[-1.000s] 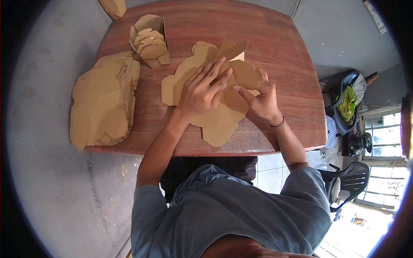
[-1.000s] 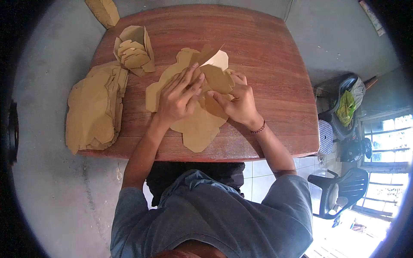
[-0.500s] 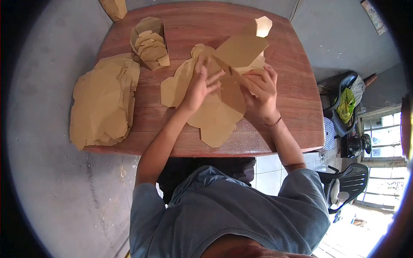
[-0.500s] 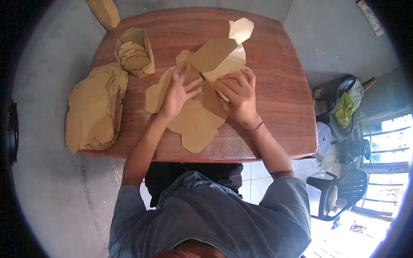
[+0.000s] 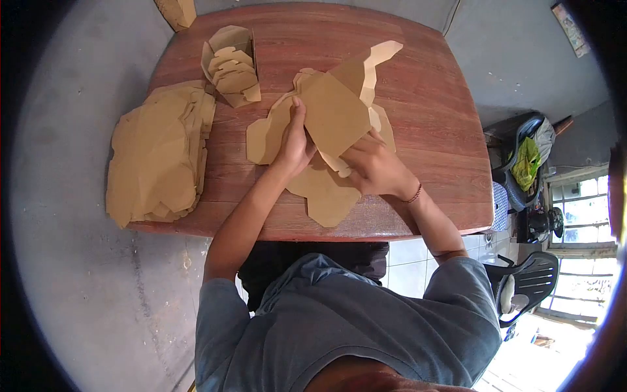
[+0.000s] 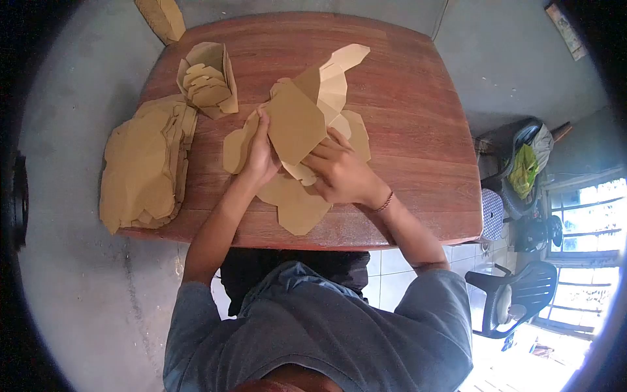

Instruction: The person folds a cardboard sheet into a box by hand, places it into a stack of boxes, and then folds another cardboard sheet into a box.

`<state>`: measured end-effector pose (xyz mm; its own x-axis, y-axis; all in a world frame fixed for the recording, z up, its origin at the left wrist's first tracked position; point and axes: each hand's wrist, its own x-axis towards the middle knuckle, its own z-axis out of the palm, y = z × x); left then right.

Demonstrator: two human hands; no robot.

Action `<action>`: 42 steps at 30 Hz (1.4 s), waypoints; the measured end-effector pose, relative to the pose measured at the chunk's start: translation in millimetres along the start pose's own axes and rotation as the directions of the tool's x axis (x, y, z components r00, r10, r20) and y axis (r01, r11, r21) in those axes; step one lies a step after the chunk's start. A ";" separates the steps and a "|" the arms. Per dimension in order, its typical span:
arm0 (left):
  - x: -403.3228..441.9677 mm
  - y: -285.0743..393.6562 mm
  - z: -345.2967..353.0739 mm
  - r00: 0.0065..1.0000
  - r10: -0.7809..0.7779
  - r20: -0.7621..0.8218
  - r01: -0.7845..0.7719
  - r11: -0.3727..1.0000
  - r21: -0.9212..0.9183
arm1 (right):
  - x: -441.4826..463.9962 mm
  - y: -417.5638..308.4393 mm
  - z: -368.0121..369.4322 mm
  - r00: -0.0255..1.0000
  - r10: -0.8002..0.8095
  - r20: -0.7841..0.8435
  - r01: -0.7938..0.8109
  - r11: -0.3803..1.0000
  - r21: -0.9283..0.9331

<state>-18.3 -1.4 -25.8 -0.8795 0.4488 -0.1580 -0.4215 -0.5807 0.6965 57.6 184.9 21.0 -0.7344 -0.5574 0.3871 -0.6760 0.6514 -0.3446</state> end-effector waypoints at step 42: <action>-15.3 -20.1 12.7 0.992 0.015 0.128 -0.020 0.999 0.039 | -17.9 -9.3 33.6 0.962 0.270 -0.048 -0.222 0.870 0.441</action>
<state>6.4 12.0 -28.5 -0.8500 0.5237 -0.0567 -0.3949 -0.5625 0.7264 75.0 171.4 -11.4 -0.8858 -0.3360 0.3202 -0.4514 0.4631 -0.7628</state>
